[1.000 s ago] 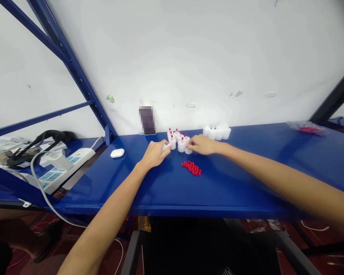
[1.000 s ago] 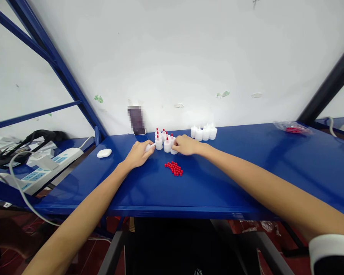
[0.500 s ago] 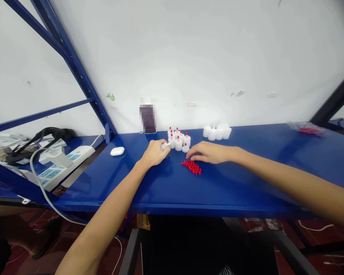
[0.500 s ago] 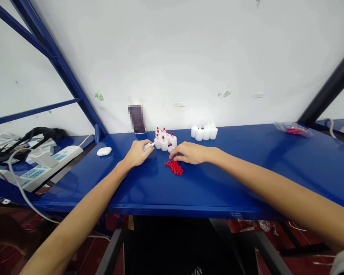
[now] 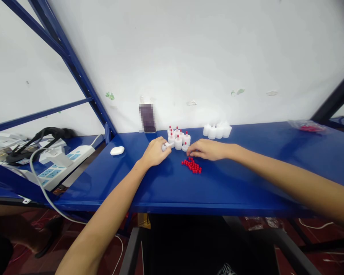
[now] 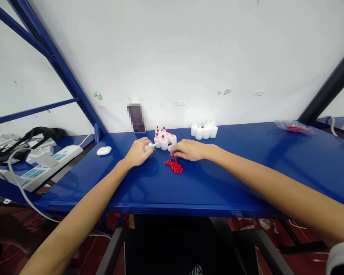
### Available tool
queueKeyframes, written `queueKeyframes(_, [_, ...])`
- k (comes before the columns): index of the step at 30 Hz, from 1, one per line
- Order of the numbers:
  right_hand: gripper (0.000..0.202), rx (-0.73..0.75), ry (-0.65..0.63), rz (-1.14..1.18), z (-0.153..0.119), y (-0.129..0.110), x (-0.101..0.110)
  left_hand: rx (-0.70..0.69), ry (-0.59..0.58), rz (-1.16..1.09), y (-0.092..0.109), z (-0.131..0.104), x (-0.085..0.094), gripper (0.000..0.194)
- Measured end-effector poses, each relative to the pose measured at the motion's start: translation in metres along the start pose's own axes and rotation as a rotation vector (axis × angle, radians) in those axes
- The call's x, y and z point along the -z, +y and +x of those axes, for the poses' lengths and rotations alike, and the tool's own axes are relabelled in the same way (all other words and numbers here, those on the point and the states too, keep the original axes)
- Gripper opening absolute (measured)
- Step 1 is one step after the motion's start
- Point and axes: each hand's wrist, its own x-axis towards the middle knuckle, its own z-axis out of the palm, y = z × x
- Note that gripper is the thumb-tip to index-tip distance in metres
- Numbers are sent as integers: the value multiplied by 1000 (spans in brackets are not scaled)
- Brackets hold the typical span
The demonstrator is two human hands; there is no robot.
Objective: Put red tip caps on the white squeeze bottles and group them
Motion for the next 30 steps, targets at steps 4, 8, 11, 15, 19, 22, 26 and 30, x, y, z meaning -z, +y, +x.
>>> queueKeyframes(4, [25,52,-7,13,0,0,0,21,-22,55,1,0,-1,28])
queueKeyframes(8, [20,62,-28,-22,1,0,-1,5,-61,81,2,-1,-3,27])
queueKeyframes(11, [19,21,61,-14,2,-2,-1,-36,-106,34,4,-1,-3,30])
queueKeyframes(15, [21,-36,345,189,8,-11,-2,-65,-129,-51,9,-2,-1,24])
queueKeyframes(19, [26,-99,504,375,16,-22,-6,-96,-122,-78,10,-3,0,25])
queueKeyframes(22, [30,-92,504,468,18,-27,-9,-125,-88,-111,9,-4,1,25])
queueKeyframes(26, [31,-78,507,520,18,-29,-13,-155,-31,-163,8,-6,1,23])
queueKeyframes(30, [28,-64,541,520,19,-29,-15,-115,34,-202,11,-6,3,22])
